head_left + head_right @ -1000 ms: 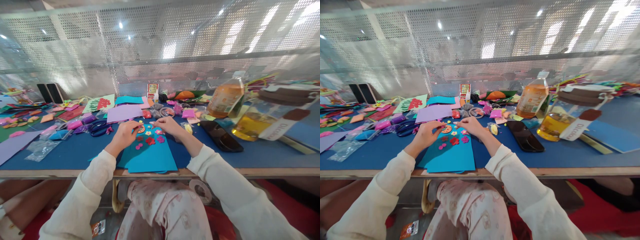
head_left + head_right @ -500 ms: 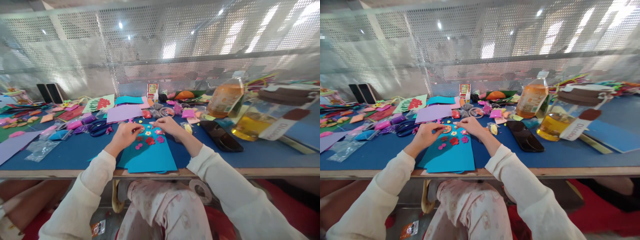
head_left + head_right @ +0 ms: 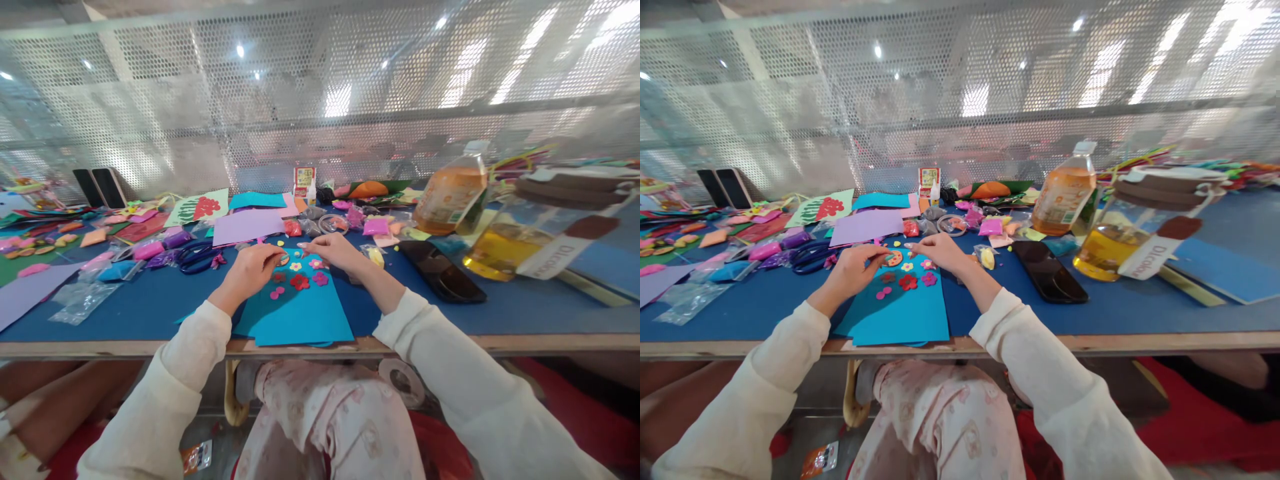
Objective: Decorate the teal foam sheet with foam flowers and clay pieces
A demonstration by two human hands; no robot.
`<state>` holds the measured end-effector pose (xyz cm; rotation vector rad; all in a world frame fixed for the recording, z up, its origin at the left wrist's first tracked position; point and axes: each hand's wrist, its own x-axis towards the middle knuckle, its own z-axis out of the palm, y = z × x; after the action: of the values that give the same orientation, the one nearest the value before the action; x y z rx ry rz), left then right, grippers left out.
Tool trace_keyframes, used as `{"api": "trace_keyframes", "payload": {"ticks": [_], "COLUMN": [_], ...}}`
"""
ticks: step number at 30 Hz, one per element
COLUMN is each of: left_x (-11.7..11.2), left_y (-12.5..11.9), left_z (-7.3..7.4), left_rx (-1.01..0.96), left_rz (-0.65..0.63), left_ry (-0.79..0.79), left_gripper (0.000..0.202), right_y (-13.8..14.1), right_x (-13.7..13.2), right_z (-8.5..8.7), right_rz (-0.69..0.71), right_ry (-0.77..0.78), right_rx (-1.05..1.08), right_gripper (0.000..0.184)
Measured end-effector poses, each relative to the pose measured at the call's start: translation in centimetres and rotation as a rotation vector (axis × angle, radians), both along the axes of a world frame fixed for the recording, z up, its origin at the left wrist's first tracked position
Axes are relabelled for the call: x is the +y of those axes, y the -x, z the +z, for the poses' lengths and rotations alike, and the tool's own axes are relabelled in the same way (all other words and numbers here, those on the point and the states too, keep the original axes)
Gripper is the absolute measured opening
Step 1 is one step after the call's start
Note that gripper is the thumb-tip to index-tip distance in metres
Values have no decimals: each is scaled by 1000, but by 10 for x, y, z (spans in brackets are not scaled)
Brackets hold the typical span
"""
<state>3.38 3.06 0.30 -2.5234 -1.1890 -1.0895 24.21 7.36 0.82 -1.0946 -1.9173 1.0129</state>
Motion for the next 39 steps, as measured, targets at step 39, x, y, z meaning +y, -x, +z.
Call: {"api": "trace_keyframes", "payload": {"ticks": [39], "left_x": [-2], "left_y": [0], "left_z": [1], "left_rx": [-35], "left_rz": [-13], "left_ry": [25], "left_gripper": [10], "right_y": [-1], "right_x": [4], "right_z": [-3], "right_rz": [19], "right_ry": [-43], "right_rx": [-23], "right_gripper": [36]}}
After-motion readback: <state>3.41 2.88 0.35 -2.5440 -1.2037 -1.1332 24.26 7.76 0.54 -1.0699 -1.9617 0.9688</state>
